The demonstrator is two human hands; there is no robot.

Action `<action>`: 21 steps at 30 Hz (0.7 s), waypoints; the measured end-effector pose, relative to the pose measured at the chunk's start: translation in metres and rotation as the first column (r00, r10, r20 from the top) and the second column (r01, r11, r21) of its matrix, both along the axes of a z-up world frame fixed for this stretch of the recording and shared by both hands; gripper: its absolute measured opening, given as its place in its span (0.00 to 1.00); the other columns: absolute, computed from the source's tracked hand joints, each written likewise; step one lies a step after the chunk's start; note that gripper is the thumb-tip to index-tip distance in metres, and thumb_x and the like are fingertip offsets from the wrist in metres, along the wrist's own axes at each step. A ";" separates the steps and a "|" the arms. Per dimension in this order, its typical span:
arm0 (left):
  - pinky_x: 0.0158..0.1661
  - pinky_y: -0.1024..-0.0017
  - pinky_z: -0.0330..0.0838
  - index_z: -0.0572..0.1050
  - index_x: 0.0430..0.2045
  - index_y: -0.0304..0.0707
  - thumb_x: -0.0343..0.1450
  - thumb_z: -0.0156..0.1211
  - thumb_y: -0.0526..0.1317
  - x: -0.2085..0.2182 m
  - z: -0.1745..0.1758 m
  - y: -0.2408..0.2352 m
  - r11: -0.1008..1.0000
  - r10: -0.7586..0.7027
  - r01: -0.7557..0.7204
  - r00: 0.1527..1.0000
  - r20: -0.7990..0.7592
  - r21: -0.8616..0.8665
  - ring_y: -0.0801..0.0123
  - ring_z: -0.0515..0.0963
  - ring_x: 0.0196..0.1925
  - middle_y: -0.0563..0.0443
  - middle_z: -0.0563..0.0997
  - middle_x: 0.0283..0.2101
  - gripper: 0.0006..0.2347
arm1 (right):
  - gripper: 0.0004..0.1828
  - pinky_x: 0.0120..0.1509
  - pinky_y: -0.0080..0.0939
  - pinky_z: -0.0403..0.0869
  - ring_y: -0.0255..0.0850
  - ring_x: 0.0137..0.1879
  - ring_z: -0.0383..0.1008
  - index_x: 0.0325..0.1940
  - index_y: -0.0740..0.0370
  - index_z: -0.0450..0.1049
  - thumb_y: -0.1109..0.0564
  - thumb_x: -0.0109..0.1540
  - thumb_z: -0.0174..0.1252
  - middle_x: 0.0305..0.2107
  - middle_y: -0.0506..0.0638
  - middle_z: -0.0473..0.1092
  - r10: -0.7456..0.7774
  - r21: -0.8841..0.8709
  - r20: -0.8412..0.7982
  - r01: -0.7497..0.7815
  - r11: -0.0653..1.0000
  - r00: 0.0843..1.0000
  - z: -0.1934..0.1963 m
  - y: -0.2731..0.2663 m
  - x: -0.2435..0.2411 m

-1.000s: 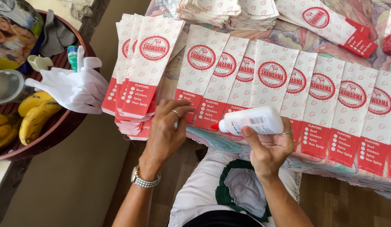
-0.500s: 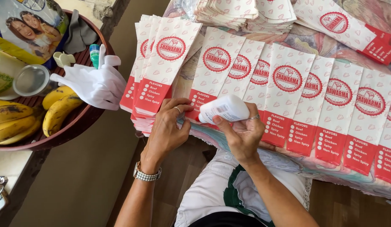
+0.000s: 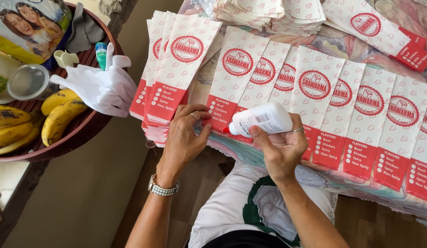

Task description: The person folds printed shawarma wrappers on a table, aligns them, and applies glue to the edges to seal them. They handle multiple wrappers one at a time, using a glue bottle and occasionally adjusting the stack.

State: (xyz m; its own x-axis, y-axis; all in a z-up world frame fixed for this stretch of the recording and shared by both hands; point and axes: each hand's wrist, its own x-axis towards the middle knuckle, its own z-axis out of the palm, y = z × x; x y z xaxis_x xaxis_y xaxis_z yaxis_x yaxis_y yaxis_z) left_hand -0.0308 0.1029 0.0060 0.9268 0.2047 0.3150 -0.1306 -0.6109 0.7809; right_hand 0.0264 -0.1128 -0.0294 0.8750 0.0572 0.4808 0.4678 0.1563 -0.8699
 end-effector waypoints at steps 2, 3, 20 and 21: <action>0.49 0.61 0.75 0.83 0.30 0.29 0.61 0.65 0.28 0.003 -0.002 -0.004 0.998 0.069 -0.069 0.998 -0.009 -0.016 0.51 0.78 0.50 0.41 0.83 0.41 0.07 | 0.23 0.57 0.55 0.80 0.53 0.53 0.78 0.51 0.72 0.69 0.69 0.56 0.70 0.42 0.69 0.77 -0.011 0.013 0.013 0.011 1.000 1.000 0.007 0.001 -0.001; 0.49 0.61 0.75 0.83 0.30 0.29 0.61 0.65 0.28 0.004 -0.001 -0.005 0.998 0.068 -0.068 0.998 -0.008 -0.016 0.51 0.78 0.50 0.41 0.83 0.41 0.07 | 0.23 0.57 0.55 0.80 0.53 0.53 0.78 0.51 0.72 0.69 0.69 0.56 0.70 0.42 0.69 0.77 -0.012 0.013 0.014 0.012 1.000 1.000 0.007 0.004 -0.001; 0.49 0.60 0.75 0.84 0.29 0.28 0.63 0.51 0.22 0.004 0.001 -0.002 0.998 0.052 -0.052 0.999 -0.005 -0.019 0.49 0.79 0.48 0.39 0.83 0.41 0.12 | 0.23 0.51 0.56 0.82 0.56 0.48 0.80 0.49 0.74 0.69 0.67 0.55 0.73 0.38 0.71 0.77 0.009 0.014 0.071 -0.010 1.000 0.997 -0.005 0.035 0.000; 0.49 0.60 0.75 0.84 0.29 0.28 0.63 0.51 0.22 0.002 0.001 -0.002 0.999 0.047 -0.047 0.999 -0.005 -0.018 0.49 0.79 0.48 0.39 0.83 0.41 0.12 | 0.23 0.51 0.56 0.82 0.56 0.48 0.80 0.49 0.74 0.69 0.67 0.55 0.73 0.38 0.71 0.77 0.004 0.015 0.071 -0.005 1.000 0.997 -0.006 0.027 -0.001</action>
State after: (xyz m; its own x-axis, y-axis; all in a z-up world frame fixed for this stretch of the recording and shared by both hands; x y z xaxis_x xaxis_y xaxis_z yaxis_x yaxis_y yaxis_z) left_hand -0.0284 0.1010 0.0067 0.9174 0.2535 0.3068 -0.0987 -0.6019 0.7924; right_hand 0.0257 -0.0861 -0.0353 0.8386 0.0529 0.5422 0.5272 0.1717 -0.8322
